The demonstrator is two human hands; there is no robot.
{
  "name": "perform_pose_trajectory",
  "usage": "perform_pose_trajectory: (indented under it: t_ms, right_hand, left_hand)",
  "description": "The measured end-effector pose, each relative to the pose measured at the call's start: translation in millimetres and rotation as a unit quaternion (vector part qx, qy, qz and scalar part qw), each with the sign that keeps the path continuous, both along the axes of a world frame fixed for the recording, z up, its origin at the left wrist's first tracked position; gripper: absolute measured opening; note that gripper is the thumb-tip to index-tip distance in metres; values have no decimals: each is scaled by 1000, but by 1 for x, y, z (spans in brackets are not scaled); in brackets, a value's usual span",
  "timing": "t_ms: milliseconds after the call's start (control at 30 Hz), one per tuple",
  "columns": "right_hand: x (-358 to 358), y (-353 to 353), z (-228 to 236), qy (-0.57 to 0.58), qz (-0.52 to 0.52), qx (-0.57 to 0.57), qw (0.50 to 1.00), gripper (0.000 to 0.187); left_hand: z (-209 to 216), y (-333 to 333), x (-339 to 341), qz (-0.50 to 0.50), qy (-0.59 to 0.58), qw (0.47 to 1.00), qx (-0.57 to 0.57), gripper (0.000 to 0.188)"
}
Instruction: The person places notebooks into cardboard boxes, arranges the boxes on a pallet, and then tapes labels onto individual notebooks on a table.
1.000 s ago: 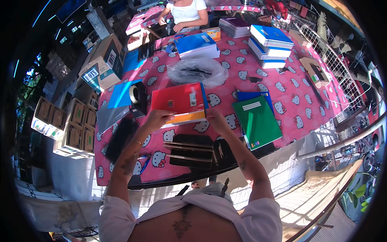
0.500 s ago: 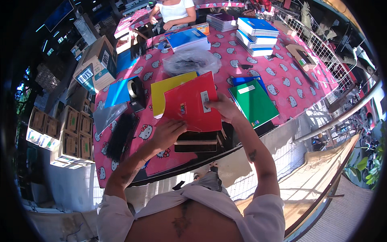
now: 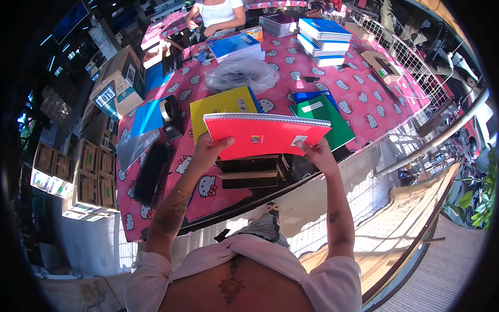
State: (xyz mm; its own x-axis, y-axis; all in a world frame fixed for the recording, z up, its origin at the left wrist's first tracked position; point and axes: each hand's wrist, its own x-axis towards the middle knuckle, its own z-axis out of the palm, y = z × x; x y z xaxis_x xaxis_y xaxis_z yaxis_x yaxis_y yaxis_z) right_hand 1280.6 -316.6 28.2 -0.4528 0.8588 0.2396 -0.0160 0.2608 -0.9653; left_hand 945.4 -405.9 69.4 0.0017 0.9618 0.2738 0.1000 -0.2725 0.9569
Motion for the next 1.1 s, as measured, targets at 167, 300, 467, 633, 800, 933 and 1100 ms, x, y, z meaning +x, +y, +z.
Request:
perform_pose_trajectory:
  t_ms: [167,300,467,633,800,933,1100]
  right_hand:
    - [-3,-7,-11,47,8,-20,999,19]
    - [-31,-15,-23,112,14,-55,992,25]
    - [-69,-17,-64,133,41,-104,985,32]
    - [-92,-30,-120,110,-8,-161,981,37]
    - [-57,-18,-101,91,-15,-38,995,64]
    - [-107,-44,15,-49,-237,320,916,66]
    - [-187,-75,72,-214,-37,505,835,48]
  left_hand:
    - [9,-3,-1,-18,45,999,15,22]
    - [11,-7,-16,2,52,999,-5,26]
    - [-45,-13,-42,27,44,998,-37,38]
    - [-168,-29,-31,196,-89,976,11,51]
    - [-152,-47,-147,249,163,954,-49,42]
    - [-168,-95,-214,381,657,644,-93,22]
    - [-130,-75,-185,433,588,677,-96,15]
